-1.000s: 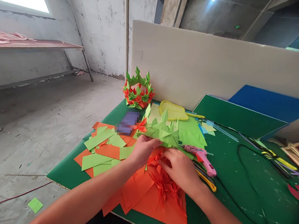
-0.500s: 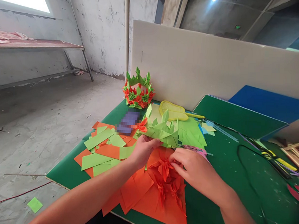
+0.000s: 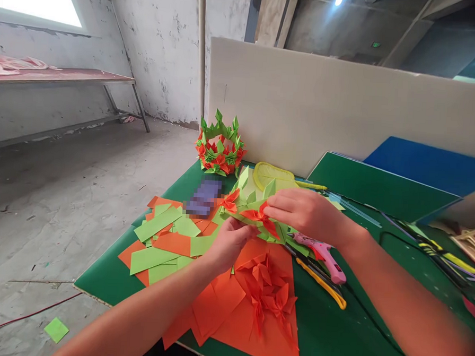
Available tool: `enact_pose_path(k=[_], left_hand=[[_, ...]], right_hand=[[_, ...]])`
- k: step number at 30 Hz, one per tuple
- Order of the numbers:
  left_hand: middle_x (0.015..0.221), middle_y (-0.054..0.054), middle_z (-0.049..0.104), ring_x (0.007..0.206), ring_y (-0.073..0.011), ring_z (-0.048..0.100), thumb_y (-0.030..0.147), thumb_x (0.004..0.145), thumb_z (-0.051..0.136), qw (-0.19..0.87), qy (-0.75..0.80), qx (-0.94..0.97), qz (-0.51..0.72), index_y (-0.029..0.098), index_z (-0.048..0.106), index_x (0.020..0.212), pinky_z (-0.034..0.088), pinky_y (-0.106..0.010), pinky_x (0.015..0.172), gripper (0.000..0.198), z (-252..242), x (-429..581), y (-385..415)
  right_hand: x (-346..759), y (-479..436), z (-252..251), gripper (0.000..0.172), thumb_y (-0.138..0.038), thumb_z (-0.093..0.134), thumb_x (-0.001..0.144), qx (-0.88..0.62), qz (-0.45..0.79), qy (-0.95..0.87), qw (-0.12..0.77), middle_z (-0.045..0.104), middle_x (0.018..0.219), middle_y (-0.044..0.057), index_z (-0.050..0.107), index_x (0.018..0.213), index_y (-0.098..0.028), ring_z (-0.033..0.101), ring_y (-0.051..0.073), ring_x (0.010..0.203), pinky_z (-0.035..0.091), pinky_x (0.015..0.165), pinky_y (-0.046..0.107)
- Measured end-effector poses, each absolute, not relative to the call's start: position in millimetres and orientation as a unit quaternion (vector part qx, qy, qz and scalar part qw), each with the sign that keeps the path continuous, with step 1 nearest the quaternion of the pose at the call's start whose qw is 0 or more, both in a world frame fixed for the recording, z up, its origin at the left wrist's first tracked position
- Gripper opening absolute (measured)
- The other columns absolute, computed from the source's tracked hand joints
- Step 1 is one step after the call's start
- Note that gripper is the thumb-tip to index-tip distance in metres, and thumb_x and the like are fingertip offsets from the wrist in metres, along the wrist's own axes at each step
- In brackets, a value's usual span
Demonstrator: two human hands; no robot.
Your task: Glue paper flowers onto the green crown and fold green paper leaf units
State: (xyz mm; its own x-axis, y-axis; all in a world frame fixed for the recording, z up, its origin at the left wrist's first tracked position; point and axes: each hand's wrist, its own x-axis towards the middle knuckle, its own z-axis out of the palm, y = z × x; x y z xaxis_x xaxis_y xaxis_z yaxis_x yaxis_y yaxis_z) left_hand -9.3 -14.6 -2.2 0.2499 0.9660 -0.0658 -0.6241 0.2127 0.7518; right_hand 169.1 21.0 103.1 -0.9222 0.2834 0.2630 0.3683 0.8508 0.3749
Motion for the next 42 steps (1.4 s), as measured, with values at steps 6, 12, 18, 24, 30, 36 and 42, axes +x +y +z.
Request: enact_pose_path(k=[6, 12, 18, 24, 30, 36, 42], left_hand=[[0.073, 0.000, 0.070, 0.069, -0.0112, 0.061, 0.013, 0.059, 0.080, 0.739, 0.249, 0.298, 0.551, 0.017, 0.072, 0.086, 0.046, -0.024, 0.074, 0.028, 0, -10, -15], [0.097, -0.005, 0.073, 0.085, -0.0126, 0.064, 0.022, 0.072, 0.078, 0.739, 0.222, 0.324, 0.548, 0.017, 0.072, 0.099, 0.047, -0.026, 0.085, 0.028, 0, -10, -17], [0.098, -0.007, 0.074, 0.086, -0.0142, 0.065, 0.027, 0.073, 0.078, 0.735, 0.237, 0.333, 0.541, 0.016, 0.073, 0.096, 0.048, -0.027, 0.086, 0.026, -1, -10, -16], [0.101, -0.008, 0.073, 0.088, -0.0148, 0.065, 0.028, 0.073, 0.078, 0.730, 0.248, 0.337, 0.540, 0.016, 0.072, 0.102, 0.048, -0.028, 0.088, 0.032, -5, -11, -15], [0.093, -0.007, 0.073, 0.087, -0.0160, 0.065, 0.029, 0.073, 0.078, 0.738, 0.254, 0.341, 0.524, 0.015, 0.072, 0.101, 0.050, -0.031, 0.086, 0.032, -5, -13, -14], [0.099, -0.008, 0.074, 0.088, -0.0168, 0.067, 0.024, 0.072, 0.079, 0.751, 0.245, 0.325, 0.520, 0.015, 0.072, 0.102, 0.051, -0.032, 0.088, 0.031, 1, -14, -16], [0.101, -0.007, 0.075, 0.091, -0.0159, 0.068, 0.022, 0.073, 0.079, 0.754, 0.250, 0.311, 0.522, 0.017, 0.073, 0.102, 0.052, -0.029, 0.086, 0.031, 3, -14, -16]], right_hand=[[163, 27, 102, 0.036, -0.010, 0.033, 0.098, -0.136, -0.234, -0.960, 0.068, 0.067, 0.084, 0.006, 0.066, 0.088, -0.019, 0.057, 0.016, 0.077, 0.045, 0.069, 0.030], [161, 27, 98, 0.033, -0.011, 0.035, 0.099, -0.129, -0.234, -0.961, 0.064, 0.065, 0.081, 0.005, 0.066, 0.089, -0.016, 0.055, 0.017, 0.076, 0.042, 0.067, 0.030], [160, 28, 91, 0.031, -0.014, 0.037, 0.099, -0.126, -0.215, -0.966, 0.065, 0.065, 0.081, 0.006, 0.067, 0.090, -0.015, 0.054, 0.017, 0.075, 0.041, 0.066, 0.030], [161, 29, 91, 0.032, -0.014, 0.035, 0.100, -0.135, -0.209, -0.966, 0.071, 0.065, 0.081, 0.006, 0.066, 0.091, -0.015, 0.054, 0.017, 0.077, 0.040, 0.067, 0.030], [163, 31, 91, 0.031, -0.015, 0.036, 0.100, -0.139, -0.192, -0.967, 0.089, 0.063, 0.081, 0.007, 0.065, 0.091, -0.014, 0.053, 0.017, 0.078, 0.039, 0.067, 0.029], [162, 33, 85, 0.029, -0.017, 0.039, 0.099, -0.145, -0.190, -0.966, 0.100, 0.061, 0.078, 0.007, 0.066, 0.088, -0.013, 0.051, 0.017, 0.073, 0.036, 0.063, 0.029], [162, 33, 85, 0.026, -0.018, 0.041, 0.099, -0.148, -0.186, -0.964, 0.123, 0.063, 0.083, 0.008, 0.066, 0.091, -0.012, 0.053, 0.018, 0.077, 0.039, 0.067, 0.029]])
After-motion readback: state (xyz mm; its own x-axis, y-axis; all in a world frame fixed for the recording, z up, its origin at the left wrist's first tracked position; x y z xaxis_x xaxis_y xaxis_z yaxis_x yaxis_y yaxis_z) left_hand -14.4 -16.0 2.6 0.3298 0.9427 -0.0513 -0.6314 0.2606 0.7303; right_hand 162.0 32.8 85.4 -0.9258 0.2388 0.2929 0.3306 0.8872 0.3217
